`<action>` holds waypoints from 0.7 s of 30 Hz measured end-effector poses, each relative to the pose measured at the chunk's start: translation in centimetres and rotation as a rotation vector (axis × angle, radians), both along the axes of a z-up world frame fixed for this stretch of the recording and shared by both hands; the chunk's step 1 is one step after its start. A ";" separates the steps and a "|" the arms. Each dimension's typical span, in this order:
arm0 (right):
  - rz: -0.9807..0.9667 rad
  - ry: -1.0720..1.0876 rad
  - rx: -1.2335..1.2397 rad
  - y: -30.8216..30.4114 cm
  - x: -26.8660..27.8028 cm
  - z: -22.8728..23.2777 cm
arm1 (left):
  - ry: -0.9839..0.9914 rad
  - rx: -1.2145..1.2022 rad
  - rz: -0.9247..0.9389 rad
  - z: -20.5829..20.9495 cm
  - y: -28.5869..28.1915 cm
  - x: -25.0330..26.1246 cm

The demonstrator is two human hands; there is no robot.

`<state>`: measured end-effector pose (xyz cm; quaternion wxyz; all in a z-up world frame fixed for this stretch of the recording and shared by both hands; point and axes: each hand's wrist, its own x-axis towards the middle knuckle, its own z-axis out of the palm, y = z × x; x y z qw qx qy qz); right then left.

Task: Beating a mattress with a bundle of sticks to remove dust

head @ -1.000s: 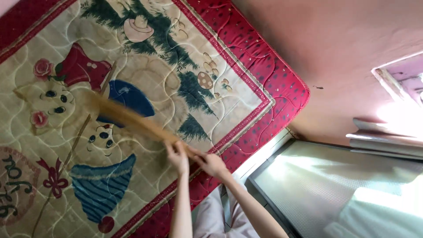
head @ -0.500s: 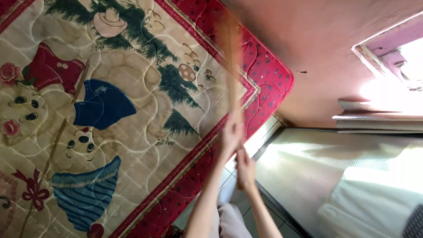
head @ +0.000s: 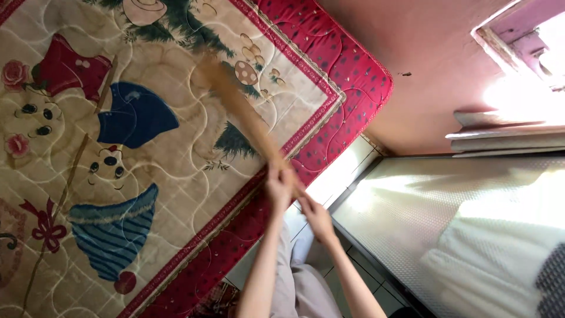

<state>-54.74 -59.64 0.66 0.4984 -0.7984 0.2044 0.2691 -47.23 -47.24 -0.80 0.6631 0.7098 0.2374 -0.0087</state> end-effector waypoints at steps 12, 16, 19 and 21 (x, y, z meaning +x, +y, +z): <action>-0.452 -0.198 0.126 -0.7 -9.8 0.0 | -0.122 0.145 -0.221 -9.0 -7.2 -6.8; 0.149 -0.372 0.183 4.8 -10.7 -3.0 | -0.381 0.686 0.088 -4.4 7.6 -15.1; 0.646 -0.303 0.228 6.4 -8.2 2.1 | 0.028 0.261 0.492 -5.7 10.3 -19.3; 0.581 -0.429 0.208 5.3 -8.9 -1.2 | -0.027 0.100 0.469 -8.3 9.1 -19.5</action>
